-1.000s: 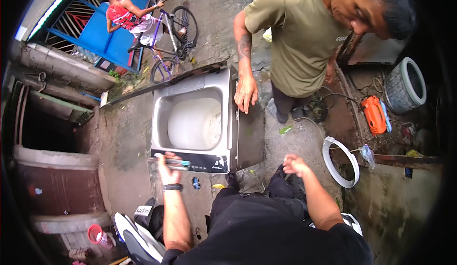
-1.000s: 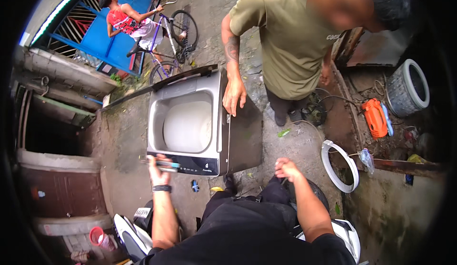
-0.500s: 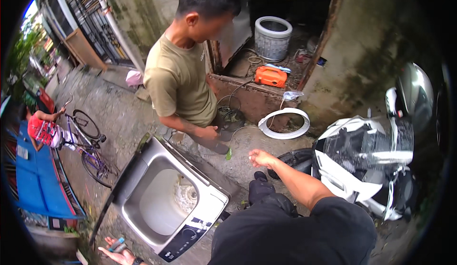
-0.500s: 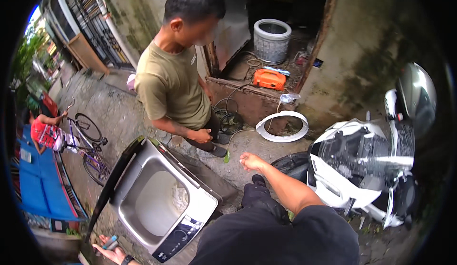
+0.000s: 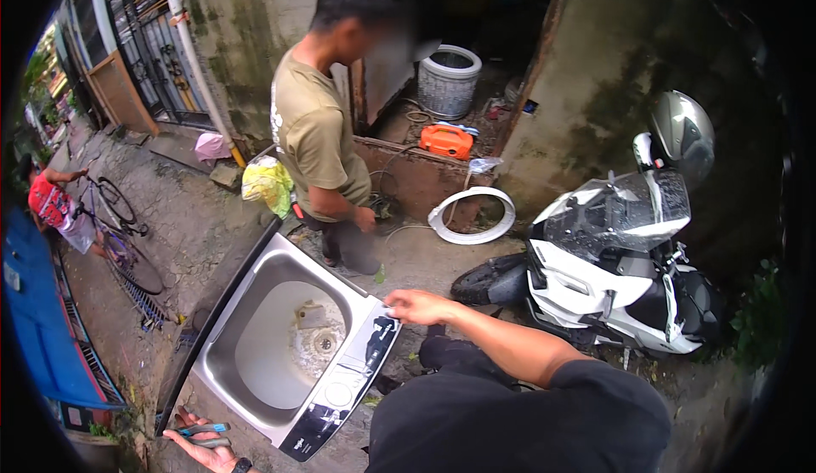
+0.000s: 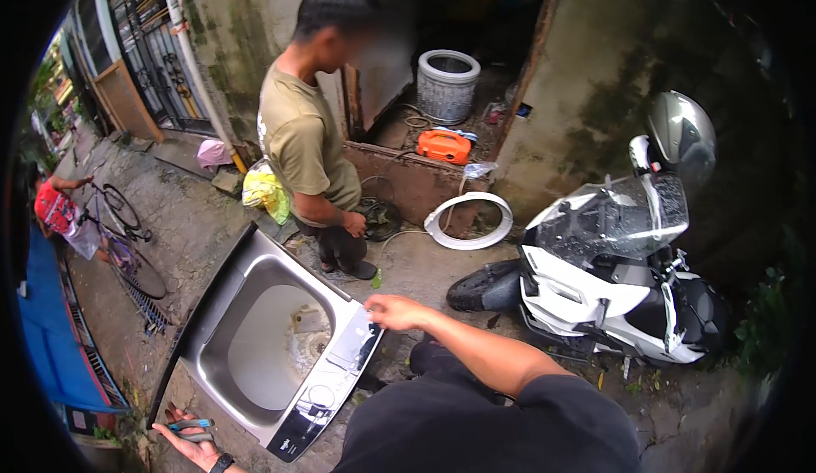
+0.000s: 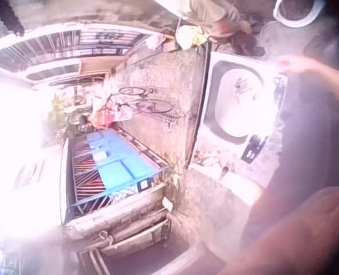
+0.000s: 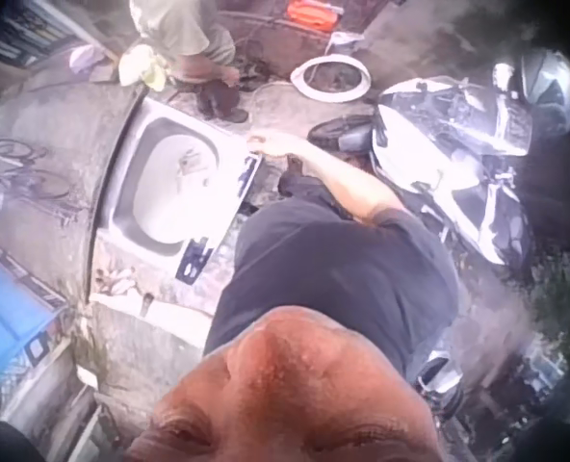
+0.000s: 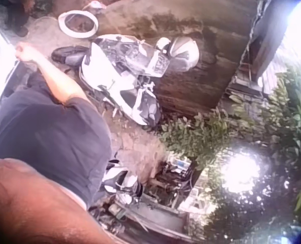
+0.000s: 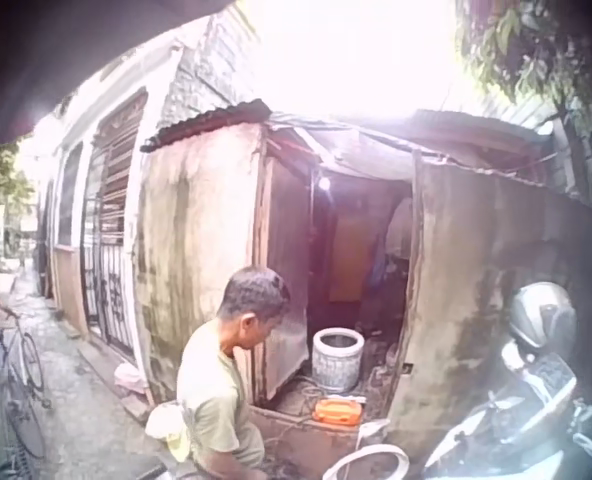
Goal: The person disassembles a top-loading washing machine by removing the agitator and drum with a screwdriver, then lifts the drum out and moves the outer casing.
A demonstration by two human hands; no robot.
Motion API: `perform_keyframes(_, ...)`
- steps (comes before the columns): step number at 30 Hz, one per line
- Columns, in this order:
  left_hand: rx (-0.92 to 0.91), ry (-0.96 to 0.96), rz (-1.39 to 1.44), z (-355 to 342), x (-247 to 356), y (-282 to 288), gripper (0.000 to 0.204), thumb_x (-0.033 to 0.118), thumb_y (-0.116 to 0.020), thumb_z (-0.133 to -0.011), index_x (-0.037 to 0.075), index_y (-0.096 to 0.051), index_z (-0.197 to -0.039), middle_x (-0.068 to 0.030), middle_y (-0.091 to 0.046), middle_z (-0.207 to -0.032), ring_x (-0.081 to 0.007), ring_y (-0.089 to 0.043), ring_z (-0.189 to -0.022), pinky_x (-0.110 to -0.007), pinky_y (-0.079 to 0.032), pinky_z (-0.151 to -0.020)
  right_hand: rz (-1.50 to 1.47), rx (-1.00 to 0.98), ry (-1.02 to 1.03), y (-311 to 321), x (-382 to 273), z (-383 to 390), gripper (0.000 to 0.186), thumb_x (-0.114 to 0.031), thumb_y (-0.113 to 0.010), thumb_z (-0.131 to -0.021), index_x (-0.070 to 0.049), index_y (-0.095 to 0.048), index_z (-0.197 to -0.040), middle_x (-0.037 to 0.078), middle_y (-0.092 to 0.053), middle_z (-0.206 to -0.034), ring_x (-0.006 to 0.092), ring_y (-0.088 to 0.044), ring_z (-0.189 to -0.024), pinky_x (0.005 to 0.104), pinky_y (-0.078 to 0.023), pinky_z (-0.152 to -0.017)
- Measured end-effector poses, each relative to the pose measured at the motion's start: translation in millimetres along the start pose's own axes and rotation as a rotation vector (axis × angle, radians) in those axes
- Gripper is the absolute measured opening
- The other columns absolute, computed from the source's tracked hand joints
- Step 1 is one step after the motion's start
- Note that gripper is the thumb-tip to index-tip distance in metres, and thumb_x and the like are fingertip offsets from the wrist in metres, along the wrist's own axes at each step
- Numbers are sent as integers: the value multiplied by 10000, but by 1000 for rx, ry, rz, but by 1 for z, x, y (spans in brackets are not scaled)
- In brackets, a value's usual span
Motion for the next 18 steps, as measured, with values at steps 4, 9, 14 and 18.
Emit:
perform_keyframes(4, -47, 49, -33, 4, 1, -5, 727, 525, -699, -894, -42, -516, -1309, -139, -631, -1145, -156, -568, -775, -301, -513, -706, 512, -143, 268, -40, -99, 20, 443, -295, -631, -953, -46, -598, -1318, 214, -685, -1190, 402, -635, -1140, 487, -491, -971)
perform_keyframes(9, -92, 151, -62, 9, -29, -28, 675, 457, -698, -899, -55, -528, -1306, -157, -636, -1057, -182, -579, -720, -341, -526, -676, 1277, -678, 919, -140, -272, 116, 198, -270, -738, -805, -91, -737, -719, 106, -712, -749, 332, -688, -723, 451, -550, -613)
perform_keyframes(14, -51, 96, -70, 0, 10, -6, 625, 388, -698, -905, -67, -540, -1303, -175, -641, -968, -208, -589, -665, -381, -539, -647, 1223, -118, 1251, -130, -477, 140, 224, -313, -737, -801, -94, -760, -760, 132, -730, -808, 331, -700, -771, 463, -558, -674)
perform_keyframes(18, -94, 144, 93, -33, 12, 32, 585, 333, -698, -909, -77, -550, -1300, -190, -645, -898, -229, -597, -620, -413, -549, -623, 1273, 45, 1211, -143, -536, 112, 256, -348, -737, -799, -96, -779, -792, 152, -744, -855, 331, -709, -810, 473, -564, -723)
Point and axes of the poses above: each hand's wrist, its own z-axis away from the middle knuckle, its own y-axis out of the back of the hand, x = y × z, the point moved 8 cm from there along -z, towards the middle knuckle
